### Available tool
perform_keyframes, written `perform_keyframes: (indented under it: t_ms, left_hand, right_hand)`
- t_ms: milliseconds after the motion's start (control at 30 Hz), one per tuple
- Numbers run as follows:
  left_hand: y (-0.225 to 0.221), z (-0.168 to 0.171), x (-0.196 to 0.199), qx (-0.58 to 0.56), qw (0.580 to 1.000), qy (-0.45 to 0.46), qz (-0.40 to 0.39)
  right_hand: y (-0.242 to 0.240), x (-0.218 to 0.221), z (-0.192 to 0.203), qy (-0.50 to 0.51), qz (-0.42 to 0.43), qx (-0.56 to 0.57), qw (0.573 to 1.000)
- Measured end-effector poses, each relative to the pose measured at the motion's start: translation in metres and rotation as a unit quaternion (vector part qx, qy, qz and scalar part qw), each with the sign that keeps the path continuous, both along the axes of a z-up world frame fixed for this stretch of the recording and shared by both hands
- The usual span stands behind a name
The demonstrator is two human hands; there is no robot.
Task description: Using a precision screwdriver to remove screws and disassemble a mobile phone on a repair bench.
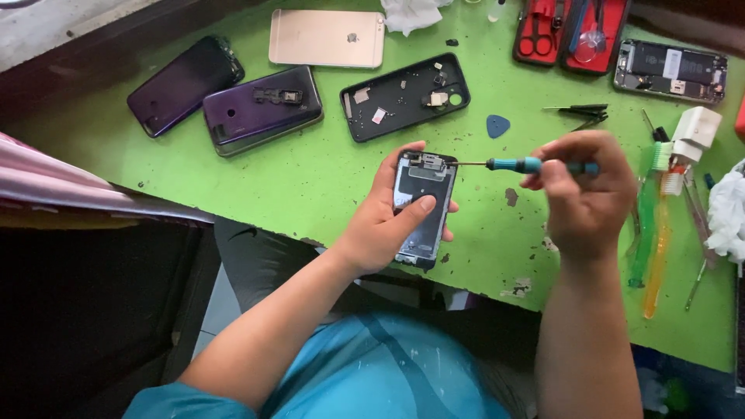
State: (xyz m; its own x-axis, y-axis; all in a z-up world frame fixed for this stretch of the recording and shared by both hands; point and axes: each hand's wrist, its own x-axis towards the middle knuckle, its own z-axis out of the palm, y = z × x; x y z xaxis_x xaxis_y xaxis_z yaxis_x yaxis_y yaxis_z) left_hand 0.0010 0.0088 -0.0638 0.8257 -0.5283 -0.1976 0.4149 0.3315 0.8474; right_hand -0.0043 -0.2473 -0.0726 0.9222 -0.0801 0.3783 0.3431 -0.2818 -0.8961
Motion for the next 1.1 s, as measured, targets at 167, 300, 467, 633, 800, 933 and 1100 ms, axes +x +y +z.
perform_keyframes:
  t_ms: [167, 300, 467, 633, 800, 933, 1100]
  left_hand:
    - [0.000, 0.000, 0.000, 0.021, 1.000, -0.018, 0.004]
    - [0.002, 0.009, 0.002, 0.048, 0.999, 0.012, -0.008]
    - [0.002, 0.012, 0.004, 0.053, 0.998, 0.045, -0.006]
    - [-0.001, 0.008, 0.004, 0.046, 0.998, 0.052, 0.012]
    - [0.000, 0.011, 0.005, 0.048, 0.997, 0.063, 0.006]
    - [-0.001, 0.014, 0.005, 0.063, 0.995, 0.073, 0.002]
    - [-0.002, 0.012, 0.005, 0.056, 0.996, 0.066, 0.017]
  right_hand:
    - [-0.009, 0.000, -0.001, 0.013, -0.029, -0.104, 0.994]
    - [-0.011, -0.002, -0.002, 0.041, -0.013, -0.106, 0.993]
    - [-0.011, -0.001, 0.005, 0.061, 0.015, -0.087, 0.994]
    - [-0.011, 0.000, 0.014, 0.081, 0.028, -0.105, 0.991]
    - [-0.015, 0.003, 0.013, 0.064, 0.135, -0.005, 0.989]
    - [-0.009, 0.003, 0.014, 0.060, 0.092, -0.047, 0.993]
    - [-0.003, -0.002, 0.025, 0.117, 0.089, -0.003, 0.989]
